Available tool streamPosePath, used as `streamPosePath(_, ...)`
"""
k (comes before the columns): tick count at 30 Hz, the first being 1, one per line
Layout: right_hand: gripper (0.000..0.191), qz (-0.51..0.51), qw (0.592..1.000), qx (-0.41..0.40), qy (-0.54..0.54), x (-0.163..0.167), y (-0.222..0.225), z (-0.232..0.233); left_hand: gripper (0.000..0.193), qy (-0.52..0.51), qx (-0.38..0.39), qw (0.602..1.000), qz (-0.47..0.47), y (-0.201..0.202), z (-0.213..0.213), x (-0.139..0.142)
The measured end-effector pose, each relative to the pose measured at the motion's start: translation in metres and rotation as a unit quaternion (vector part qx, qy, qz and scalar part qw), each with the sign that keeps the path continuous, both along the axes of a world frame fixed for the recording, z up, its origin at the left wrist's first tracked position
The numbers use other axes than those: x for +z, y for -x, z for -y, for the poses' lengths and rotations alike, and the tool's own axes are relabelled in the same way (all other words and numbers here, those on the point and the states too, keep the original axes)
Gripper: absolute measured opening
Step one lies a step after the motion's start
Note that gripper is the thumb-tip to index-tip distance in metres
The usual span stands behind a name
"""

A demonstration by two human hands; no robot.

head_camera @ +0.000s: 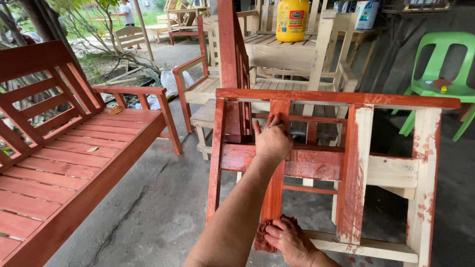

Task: The person applies reddish-brown stain to a wooden chair frame using a cloth. They wipe the stain onto the legs, rails, and back slats, repeatedly dipping the cloth into a small container to reload stain. The chair is partially stained by the end of the clip.

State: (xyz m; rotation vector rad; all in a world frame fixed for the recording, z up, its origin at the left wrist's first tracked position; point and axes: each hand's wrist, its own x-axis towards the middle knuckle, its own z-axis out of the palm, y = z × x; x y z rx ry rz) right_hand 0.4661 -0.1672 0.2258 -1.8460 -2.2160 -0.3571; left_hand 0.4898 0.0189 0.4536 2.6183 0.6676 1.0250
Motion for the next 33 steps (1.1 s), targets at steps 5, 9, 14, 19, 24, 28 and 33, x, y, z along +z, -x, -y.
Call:
streamPosePath(5,0.037,-0.126,0.991,-0.036,-0.008,0.036,-0.004,0.005,0.041,0.001,-0.029,0.999,-0.018,0.004,-0.009,0.001)
streamPosePath(9,0.037,-0.209,0.956,-0.088,-0.185,0.083,-0.027,-0.005,0.043,0.002,-0.03,0.999,-0.012,0.008,-0.005,-0.002)
streamPosePath(14,0.038,-0.073,0.92,-0.224,-0.313,0.146,-0.075,-0.025,0.038,-0.013,-0.015,0.998,-0.058,0.019,0.005,-0.005)
streamPosePath(19,0.037,-0.099,0.892,-0.288,-0.334,0.163,-0.087,-0.048,0.036,-0.039,0.002,0.998,-0.044,0.036,0.008,-0.011)
streamPosePath(24,0.02,-0.118,0.915,-0.266,-0.281,0.157,-0.082,-0.076,0.037,-0.032,-0.022,0.997,-0.061,0.043,0.008,-0.011)
streamPosePath(28,0.017,-0.095,0.916,-0.227,-0.316,0.144,-0.085,-0.073,0.063,-0.012,-0.02,0.992,-0.122,0.04,0.008,-0.007)
streamPosePath(33,0.019,-0.104,0.91,-0.212,-0.339,0.122,-0.073,-0.065,0.07,-0.06,0.002,0.993,-0.101,0.036,0.01,-0.011)
